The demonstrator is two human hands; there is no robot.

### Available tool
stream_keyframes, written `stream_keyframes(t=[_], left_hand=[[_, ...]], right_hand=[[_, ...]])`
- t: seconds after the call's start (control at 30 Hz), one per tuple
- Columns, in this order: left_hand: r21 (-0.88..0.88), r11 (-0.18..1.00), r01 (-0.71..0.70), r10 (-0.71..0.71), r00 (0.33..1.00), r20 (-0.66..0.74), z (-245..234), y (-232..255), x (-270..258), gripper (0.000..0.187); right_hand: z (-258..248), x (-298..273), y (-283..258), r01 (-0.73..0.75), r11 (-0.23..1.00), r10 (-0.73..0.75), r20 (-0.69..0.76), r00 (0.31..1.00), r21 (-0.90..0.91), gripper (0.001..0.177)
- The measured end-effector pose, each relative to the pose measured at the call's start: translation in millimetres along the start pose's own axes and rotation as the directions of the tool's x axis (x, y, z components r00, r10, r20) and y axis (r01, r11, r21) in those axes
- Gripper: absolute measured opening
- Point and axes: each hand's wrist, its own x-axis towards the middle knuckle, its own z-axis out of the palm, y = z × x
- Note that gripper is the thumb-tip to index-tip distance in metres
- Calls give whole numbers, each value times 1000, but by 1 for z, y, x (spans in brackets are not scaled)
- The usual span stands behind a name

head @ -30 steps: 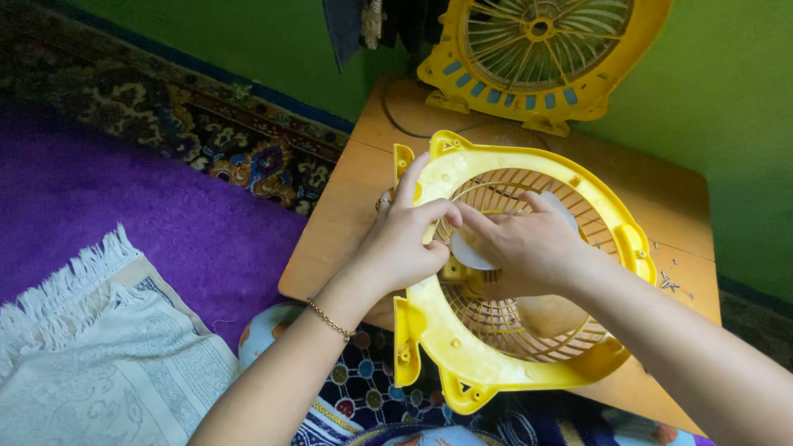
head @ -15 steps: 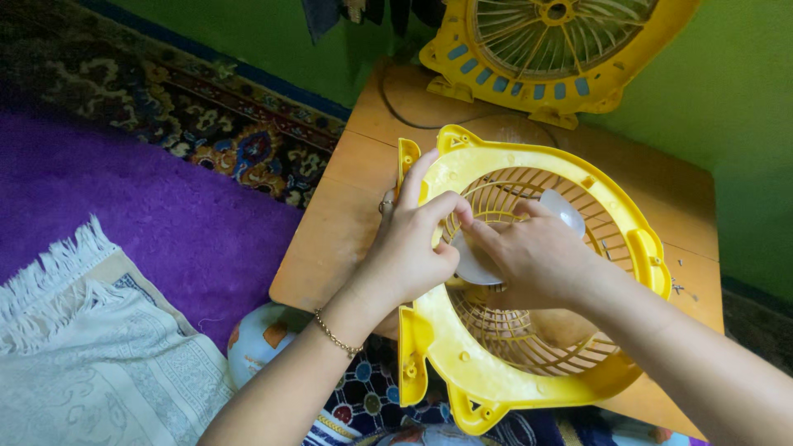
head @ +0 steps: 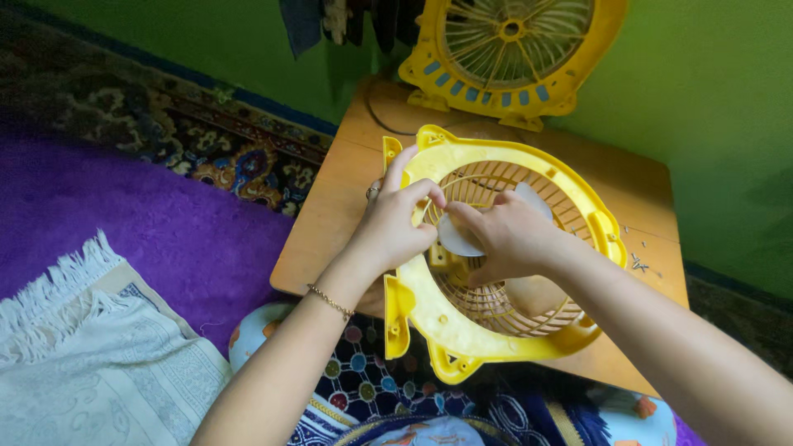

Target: The person assembles a yellow electric fan by inserting the fan blade into the motor housing and securing it with a screwdriver. They then attach the front grill and fasten it with multiple screws.

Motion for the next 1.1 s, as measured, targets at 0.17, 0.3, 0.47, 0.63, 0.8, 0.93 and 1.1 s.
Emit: stream_keyframes(t=[0.17,0.3,0.47,0.63,0.8,0.93,1.1], left_hand=[[-37,999,31,-31,999,-4,0,-1,3,36],[-136,991,-21,-6,982,-191,4,-6,-4,69],[-292,956,25,-91,973,-213,16,-14,-1,77],[-324,945,45,-120,969,-216,22,-19,-2,66],[-326,944,39,-112,972,-208,21,-18,-2,63],[-334,942,26,-102,972,-212,23,-20,-7,62],[-306,951,33,-91,980,-178,20,-22,-4,62]], right_hand=[[-3,-3,-6,41,996,-36,54,998,-77,121],[-10,-5,-13,-13,999,13,9,1000,-42,117],[-16,-5,-13,-96,992,104,105,989,-80,106],[-2,-2,-9,36,999,-32,-97,995,32,108],[1,0,-9,113,993,-117,-113,987,-36,104],[1,1,-14,47,997,-47,9,999,-66,112],[0,1,-16,-10,993,23,111,994,-116,114]])
